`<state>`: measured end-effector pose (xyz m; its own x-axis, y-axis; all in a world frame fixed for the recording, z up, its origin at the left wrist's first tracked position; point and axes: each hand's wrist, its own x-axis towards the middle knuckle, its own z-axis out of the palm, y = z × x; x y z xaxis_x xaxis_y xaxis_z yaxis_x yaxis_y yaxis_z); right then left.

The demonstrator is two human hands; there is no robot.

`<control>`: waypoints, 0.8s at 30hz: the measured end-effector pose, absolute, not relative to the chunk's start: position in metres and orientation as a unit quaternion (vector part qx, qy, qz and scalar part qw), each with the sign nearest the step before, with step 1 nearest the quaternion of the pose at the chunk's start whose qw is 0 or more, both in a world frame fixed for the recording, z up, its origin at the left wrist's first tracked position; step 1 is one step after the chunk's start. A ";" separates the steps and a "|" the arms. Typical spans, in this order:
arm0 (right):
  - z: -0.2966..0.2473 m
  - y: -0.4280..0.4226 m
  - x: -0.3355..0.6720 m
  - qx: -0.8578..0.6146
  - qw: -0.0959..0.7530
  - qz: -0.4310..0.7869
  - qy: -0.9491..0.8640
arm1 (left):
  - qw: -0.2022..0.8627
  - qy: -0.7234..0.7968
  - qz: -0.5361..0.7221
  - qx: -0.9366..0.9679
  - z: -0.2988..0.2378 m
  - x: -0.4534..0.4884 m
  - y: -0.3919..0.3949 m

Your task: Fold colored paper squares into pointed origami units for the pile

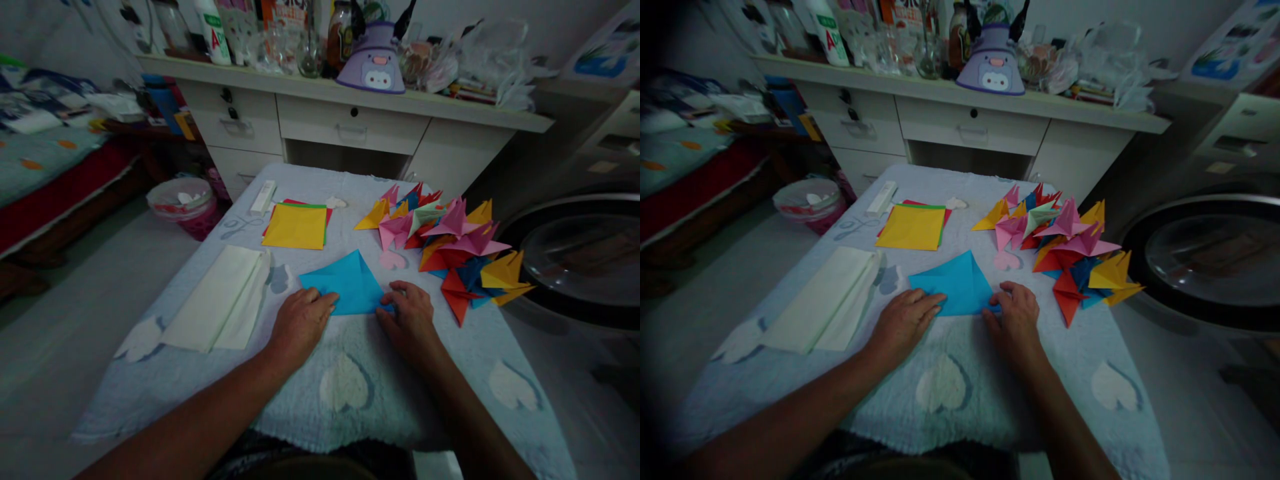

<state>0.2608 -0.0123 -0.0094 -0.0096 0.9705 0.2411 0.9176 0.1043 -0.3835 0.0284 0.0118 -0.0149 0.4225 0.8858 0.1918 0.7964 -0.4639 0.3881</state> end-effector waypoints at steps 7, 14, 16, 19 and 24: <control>-0.008 -0.005 0.256 -0.683 0.202 0.094 -0.696 | 0.127 0.508 0.181 0.832 -0.011 0.029 0.011; -0.007 -0.005 0.256 -0.696 0.194 0.105 -0.684 | 0.141 0.499 0.194 0.833 -0.009 0.027 0.009; -0.007 -0.005 0.255 -0.698 0.194 0.107 -0.681 | 0.140 0.501 0.187 0.833 -0.009 0.027 0.009; -0.008 -0.004 0.255 -0.700 0.200 0.109 -0.677 | 0.132 0.509 0.177 0.832 -0.008 0.028 0.009; -0.008 -0.004 0.255 -0.700 0.208 0.112 -0.674 | 0.119 0.515 0.158 0.834 -0.007 0.030 0.008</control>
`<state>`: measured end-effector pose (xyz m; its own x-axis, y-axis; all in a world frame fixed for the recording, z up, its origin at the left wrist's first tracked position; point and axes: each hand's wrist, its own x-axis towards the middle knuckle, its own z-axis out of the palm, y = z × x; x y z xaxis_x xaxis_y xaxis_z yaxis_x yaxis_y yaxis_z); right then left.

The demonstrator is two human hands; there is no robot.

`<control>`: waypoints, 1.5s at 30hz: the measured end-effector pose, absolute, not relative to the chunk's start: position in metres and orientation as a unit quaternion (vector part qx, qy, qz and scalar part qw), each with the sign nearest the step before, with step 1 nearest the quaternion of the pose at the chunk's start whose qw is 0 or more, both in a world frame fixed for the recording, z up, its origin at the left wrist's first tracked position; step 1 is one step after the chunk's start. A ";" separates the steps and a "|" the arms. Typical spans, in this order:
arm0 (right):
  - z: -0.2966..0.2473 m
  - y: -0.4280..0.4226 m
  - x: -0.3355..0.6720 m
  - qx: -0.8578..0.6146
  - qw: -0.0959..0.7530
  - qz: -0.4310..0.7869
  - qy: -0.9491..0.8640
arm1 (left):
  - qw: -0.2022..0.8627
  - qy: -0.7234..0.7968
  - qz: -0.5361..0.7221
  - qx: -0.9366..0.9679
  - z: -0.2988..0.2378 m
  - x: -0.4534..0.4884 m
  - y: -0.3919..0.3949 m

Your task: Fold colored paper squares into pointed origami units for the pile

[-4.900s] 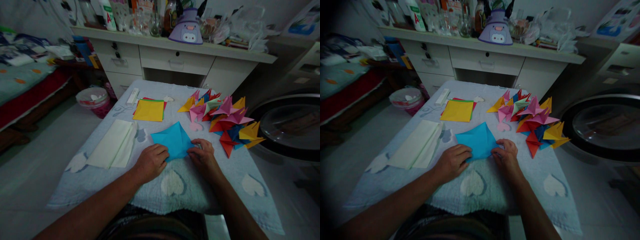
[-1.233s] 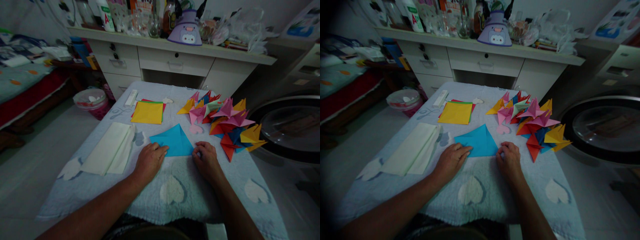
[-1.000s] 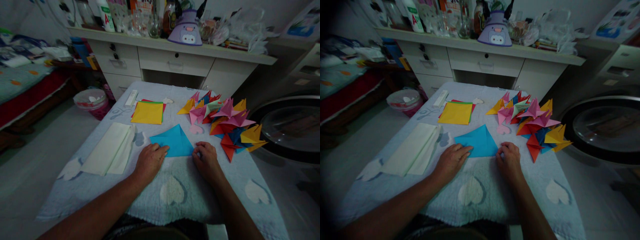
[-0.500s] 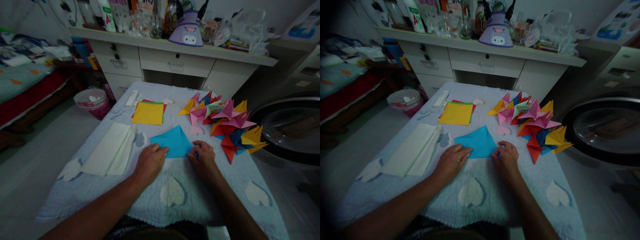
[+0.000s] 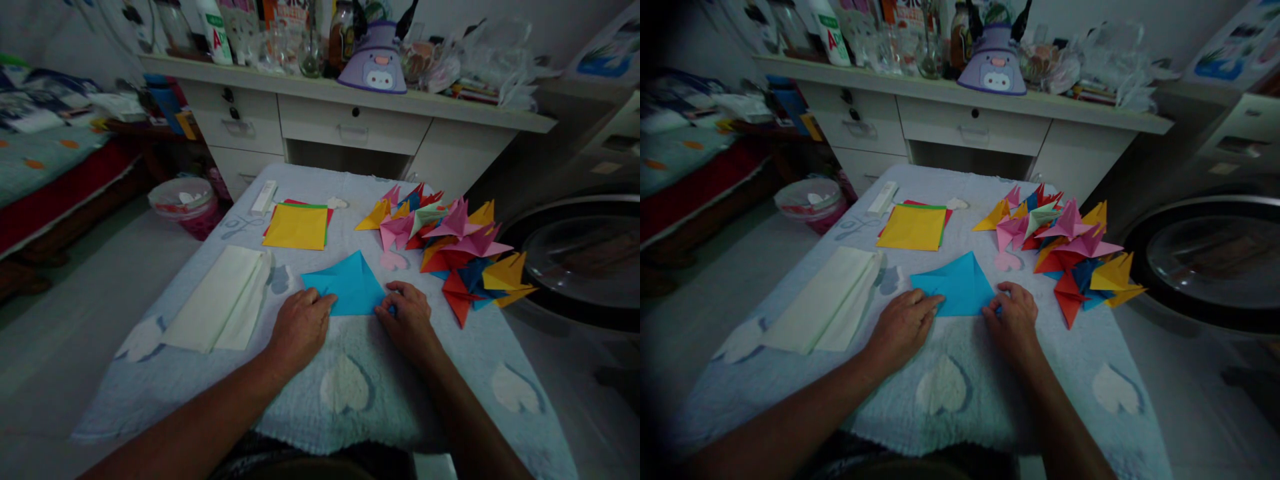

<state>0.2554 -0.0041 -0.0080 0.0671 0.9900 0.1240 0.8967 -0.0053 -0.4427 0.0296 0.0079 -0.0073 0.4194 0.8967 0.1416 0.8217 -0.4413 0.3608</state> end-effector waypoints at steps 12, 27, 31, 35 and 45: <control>-0.008 -0.004 0.257 -0.704 0.209 0.127 -0.666 | 0.103 0.520 0.148 0.835 -0.010 0.029 0.010; -0.012 -0.004 0.257 -0.701 0.213 0.106 -0.672 | 0.095 0.526 0.128 0.835 -0.008 0.031 0.011; -0.010 -0.004 0.257 -0.701 0.212 0.112 -0.672 | 0.094 0.530 0.129 0.833 -0.008 0.031 0.011; -0.009 -0.004 0.256 -0.703 0.210 0.114 -0.670 | 0.087 0.530 0.124 0.835 -0.008 0.032 0.011; -0.012 -0.005 0.257 -0.693 0.228 0.106 -0.675 | 0.012 0.513 0.106 0.852 -0.003 0.036 0.006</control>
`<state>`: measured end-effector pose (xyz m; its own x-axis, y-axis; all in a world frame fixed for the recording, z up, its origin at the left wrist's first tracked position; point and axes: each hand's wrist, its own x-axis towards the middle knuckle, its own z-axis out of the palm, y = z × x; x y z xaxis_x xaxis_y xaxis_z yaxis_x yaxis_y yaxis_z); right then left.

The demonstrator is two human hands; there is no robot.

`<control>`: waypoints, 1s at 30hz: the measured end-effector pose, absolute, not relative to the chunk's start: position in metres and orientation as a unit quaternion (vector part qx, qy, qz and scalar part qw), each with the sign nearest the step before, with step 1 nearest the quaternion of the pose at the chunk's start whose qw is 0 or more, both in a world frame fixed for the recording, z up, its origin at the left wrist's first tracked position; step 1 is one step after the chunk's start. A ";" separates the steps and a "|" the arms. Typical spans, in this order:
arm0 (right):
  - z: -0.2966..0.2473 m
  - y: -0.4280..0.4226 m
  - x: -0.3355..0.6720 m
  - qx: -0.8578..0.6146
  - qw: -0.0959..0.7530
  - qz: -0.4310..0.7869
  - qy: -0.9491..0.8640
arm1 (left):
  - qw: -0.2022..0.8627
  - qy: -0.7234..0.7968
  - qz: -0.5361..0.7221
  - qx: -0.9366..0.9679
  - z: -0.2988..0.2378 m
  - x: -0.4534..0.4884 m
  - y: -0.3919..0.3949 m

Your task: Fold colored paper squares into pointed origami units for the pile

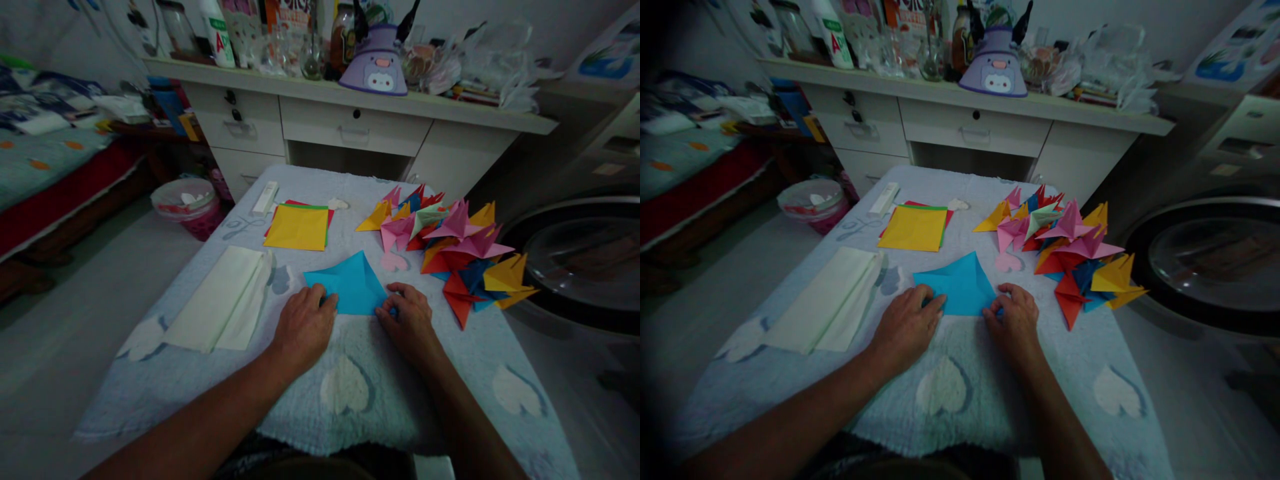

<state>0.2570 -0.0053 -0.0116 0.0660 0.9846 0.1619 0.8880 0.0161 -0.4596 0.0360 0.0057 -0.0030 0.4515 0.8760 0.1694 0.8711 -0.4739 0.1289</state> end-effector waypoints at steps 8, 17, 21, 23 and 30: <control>-0.011 -0.005 0.256 -0.699 0.221 0.102 -0.672 | -0.035 0.426 0.088 0.900 -0.005 0.038 0.008; -0.014 -0.006 0.257 -0.692 0.237 0.098 -0.675 | -0.001 0.432 0.088 0.898 -0.003 0.038 -0.003; -0.014 -0.007 0.258 -0.693 0.242 0.099 -0.672 | 0.003 0.429 0.084 0.899 -0.001 0.037 -0.003; -0.013 -0.007 0.258 -0.696 0.240 0.102 -0.669 | 0.001 0.430 0.082 0.899 -0.001 0.037 -0.003; -0.012 -0.007 0.257 -0.702 0.234 0.108 -0.664 | 0.009 0.384 0.099 0.918 -0.004 0.037 -0.003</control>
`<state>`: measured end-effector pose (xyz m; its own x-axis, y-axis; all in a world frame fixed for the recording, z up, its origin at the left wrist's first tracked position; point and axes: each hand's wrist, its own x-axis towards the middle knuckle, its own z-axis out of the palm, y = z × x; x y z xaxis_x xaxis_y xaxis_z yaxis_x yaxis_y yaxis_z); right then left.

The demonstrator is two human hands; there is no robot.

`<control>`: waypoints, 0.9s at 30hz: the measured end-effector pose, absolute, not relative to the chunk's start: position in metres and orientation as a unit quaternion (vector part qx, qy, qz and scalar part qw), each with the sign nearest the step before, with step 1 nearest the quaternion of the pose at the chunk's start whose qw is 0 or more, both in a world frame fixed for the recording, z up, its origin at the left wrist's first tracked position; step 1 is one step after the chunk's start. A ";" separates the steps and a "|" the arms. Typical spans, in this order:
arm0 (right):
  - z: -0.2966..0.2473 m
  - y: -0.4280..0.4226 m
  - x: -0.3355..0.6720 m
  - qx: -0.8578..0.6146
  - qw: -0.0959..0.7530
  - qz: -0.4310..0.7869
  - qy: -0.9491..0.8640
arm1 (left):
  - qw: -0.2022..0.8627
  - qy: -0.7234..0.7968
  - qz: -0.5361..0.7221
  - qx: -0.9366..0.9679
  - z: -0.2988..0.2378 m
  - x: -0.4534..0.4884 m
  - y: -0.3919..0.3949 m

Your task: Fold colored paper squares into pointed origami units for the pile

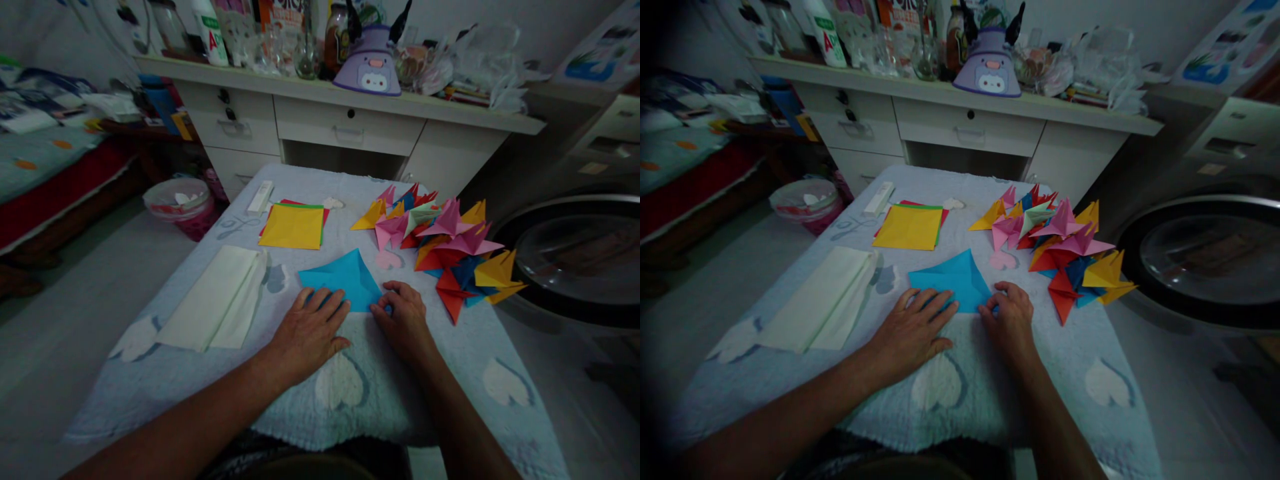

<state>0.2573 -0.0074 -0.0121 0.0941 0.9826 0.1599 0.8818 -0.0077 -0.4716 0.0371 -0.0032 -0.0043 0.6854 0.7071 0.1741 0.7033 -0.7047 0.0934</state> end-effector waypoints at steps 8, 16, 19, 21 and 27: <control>-0.015 -0.008 0.261 -0.702 0.240 0.099 -0.663 | 0.027 0.359 0.086 0.929 -0.007 0.043 -0.003; -0.017 -0.007 0.277 -0.723 0.237 0.077 -0.644 | 0.035 0.380 0.065 0.922 -0.002 0.050 -0.006; -0.018 -0.008 0.280 -0.725 0.248 0.079 -0.638 | 0.035 0.381 0.065 0.921 -0.003 0.049 -0.006; -0.017 -0.011 0.281 -0.717 0.259 0.085 -0.642 | 0.035 0.379 0.068 0.922 -0.004 0.049 -0.006; -0.014 -0.019 0.280 -0.688 0.248 0.080 -0.678 | 0.038 0.379 0.073 0.922 -0.007 0.048 -0.006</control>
